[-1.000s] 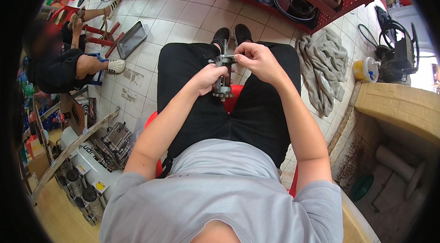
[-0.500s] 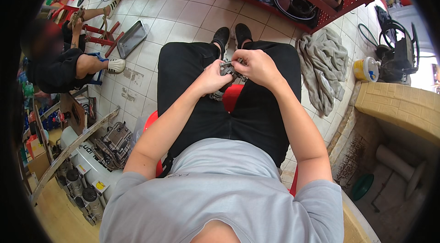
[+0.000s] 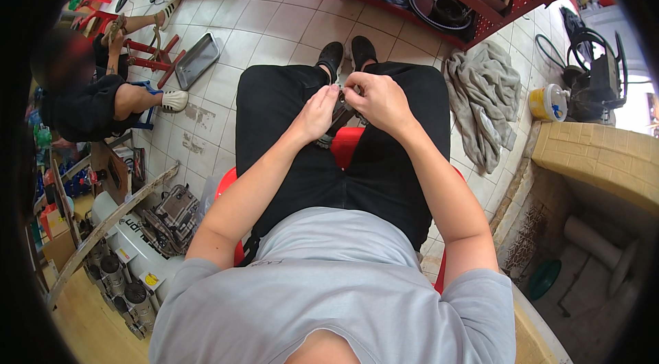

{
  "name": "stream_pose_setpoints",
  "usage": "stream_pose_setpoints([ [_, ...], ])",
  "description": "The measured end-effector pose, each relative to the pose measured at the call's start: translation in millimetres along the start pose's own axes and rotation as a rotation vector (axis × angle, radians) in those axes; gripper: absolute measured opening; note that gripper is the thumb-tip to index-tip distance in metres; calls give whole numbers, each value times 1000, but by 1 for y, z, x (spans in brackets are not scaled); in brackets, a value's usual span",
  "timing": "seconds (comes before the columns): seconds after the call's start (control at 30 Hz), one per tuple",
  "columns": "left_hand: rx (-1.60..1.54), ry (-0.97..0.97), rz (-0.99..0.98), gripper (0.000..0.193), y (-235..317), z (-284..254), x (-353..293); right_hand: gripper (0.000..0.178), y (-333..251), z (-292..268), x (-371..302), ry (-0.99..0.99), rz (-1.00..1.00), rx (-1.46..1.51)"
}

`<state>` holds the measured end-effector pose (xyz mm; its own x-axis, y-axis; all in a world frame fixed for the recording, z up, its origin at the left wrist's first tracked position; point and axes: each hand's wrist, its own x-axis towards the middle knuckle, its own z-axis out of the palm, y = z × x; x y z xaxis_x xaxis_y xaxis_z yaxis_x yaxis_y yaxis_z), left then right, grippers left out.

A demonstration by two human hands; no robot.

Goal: The person sits on a low stool in a workshop and assembles a mechanical component, likely a carburetor, on their lap. They insert a metal rod into the central housing and then attach a circular metal ring, securing it by tightening screws with their fingers.

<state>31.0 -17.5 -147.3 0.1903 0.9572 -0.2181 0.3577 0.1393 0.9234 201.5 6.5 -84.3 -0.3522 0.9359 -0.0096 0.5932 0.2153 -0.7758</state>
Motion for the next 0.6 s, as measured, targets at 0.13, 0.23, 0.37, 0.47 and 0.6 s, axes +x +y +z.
stream_pose_setpoints([
  [0.13, 0, 12, -56, 72, -1, -1, 3, 18, -3, 1, 0, 12, 30, 84],
  [0.23, 24, -15, -136, 86, 8, -2, 3, 17, -7, -1, -1, -30, 28, 67],
  [0.37, -77, -100, -243, 88, -5, -3, 11, 17, -7, 0, -1, -29, -27, 23],
  [0.47, -209, -104, -283, 85, -25, 3, 17, 17, -4, 3, -1, -20, -50, 20],
  [0.6, -249, -32, -236, 80, -40, 10, 20, 20, -9, 9, -2, -21, 90, 36],
])
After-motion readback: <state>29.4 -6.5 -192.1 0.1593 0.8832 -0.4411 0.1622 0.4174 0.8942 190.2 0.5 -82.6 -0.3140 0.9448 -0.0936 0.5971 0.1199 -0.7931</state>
